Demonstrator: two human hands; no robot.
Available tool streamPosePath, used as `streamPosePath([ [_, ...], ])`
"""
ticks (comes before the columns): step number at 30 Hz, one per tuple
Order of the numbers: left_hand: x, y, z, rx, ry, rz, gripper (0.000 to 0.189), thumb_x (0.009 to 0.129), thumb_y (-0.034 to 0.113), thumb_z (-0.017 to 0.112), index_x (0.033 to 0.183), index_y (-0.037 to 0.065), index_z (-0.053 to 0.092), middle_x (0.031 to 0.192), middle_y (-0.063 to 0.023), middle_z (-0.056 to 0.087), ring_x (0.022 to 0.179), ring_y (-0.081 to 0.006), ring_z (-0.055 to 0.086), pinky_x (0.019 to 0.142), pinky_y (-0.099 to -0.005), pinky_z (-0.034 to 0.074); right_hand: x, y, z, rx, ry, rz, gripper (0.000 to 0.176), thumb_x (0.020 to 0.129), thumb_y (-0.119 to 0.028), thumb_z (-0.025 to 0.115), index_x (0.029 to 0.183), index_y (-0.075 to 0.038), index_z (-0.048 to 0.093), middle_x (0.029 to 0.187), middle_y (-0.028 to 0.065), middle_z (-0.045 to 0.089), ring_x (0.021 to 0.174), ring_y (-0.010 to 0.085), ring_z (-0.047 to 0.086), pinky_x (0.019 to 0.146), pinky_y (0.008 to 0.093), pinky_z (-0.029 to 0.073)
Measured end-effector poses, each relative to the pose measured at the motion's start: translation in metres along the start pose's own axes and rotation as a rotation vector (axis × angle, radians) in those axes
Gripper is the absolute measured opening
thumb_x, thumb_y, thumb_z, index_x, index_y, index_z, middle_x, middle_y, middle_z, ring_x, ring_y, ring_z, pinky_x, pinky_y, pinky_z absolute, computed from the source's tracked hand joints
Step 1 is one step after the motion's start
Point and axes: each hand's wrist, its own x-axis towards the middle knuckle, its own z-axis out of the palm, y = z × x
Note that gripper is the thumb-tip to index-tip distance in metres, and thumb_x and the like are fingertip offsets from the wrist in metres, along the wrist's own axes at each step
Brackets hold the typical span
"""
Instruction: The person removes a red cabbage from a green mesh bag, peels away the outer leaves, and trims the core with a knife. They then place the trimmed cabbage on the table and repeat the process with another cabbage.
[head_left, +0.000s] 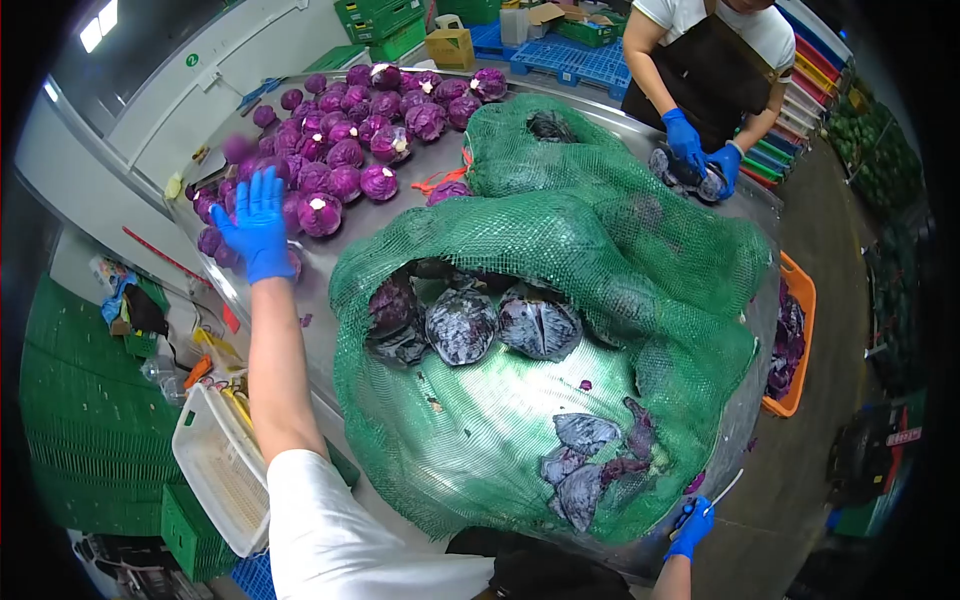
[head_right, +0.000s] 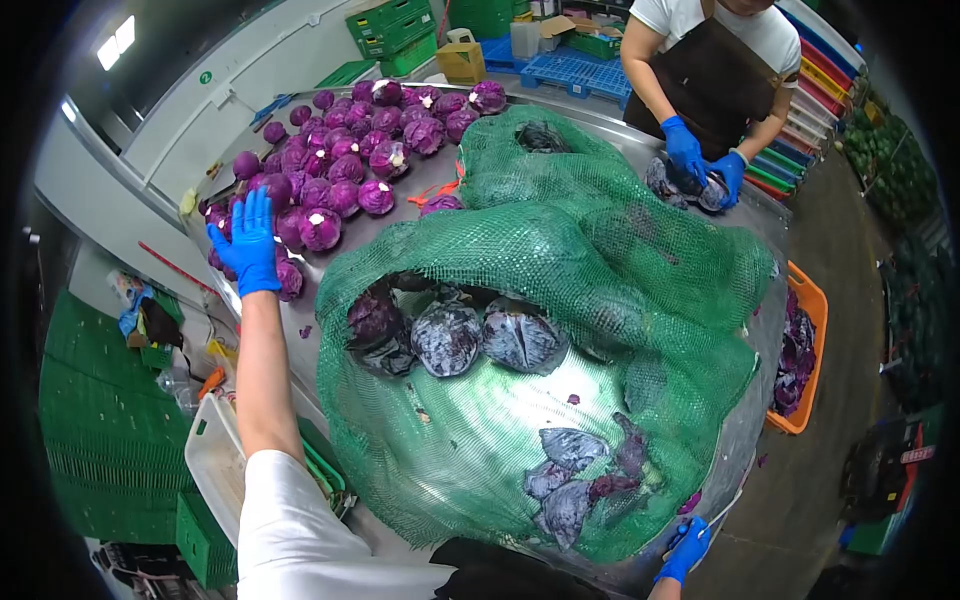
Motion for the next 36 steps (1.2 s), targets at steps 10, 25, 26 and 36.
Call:
streamPosePath([
  [10, -0.109, -0.054, 0.069, 0.607, -0.552, -0.417, 0.05, 0.099, 0.037, 0.048, 0.129, -0.003, 0.057, 0.124, -0.0215, 0.064, 0.109, -0.0342, 0.066, 0.084, -0.0398, 0.058, -0.021, -0.013, 0.004, 0.119, -0.078, -0.075, 0.009, 0.095, -0.02, 0.062, 0.09, -0.013, 0.064, 0.062, -0.0006, 0.056, 0.042, 0.0065, 0.042, 0.038, 0.0245, 0.03],
  [25, -0.261, -0.172, 0.059, 2.083, -1.31, -0.418, 0.052, 0.081, 0.052, 0.072, 0.09, 0.001, 0.072, 0.087, -0.0214, 0.07, 0.082, -0.0347, 0.069, 0.076, -0.0432, 0.053, 0.001, 0.017, 0.0, 0.265, -0.099, -0.086, 0.015, 0.096, -0.021, 0.061, 0.099, -0.008, 0.068, 0.062, 0.0014, 0.058, 0.041, 0.0087, 0.043, 0.038, 0.0262, 0.034],
  [26, -0.267, -0.186, 0.061, 2.147, -1.338, -0.3, 0.053, 0.081, 0.053, 0.072, 0.089, 0.001, 0.071, 0.087, -0.0225, 0.07, 0.082, -0.0372, 0.069, 0.076, -0.0446, 0.053, 0.003, 0.022, -0.001, 0.272, -0.092, -0.09, 0.015, 0.096, -0.021, 0.061, 0.099, -0.008, 0.068, 0.062, 0.0015, 0.058, 0.041, 0.0087, 0.043, 0.038, 0.0263, 0.034],
  [36, -0.375, -0.316, 0.087, 1.91, -1.923, -0.212, 0.063, 0.085, 0.03, 0.07, 0.14, 0.01, 0.045, 0.116, -0.0219, 0.065, 0.107, -0.0406, 0.063, 0.089, -0.0465, 0.051, -0.008, 0.014, 0.0, 0.35, -0.105, -0.075, 0.023, 0.098, -0.029, 0.062, 0.098, -0.006, 0.066, 0.06, 0.0036, 0.059, 0.039, 0.009, 0.043, 0.037, 0.0258, 0.032],
])
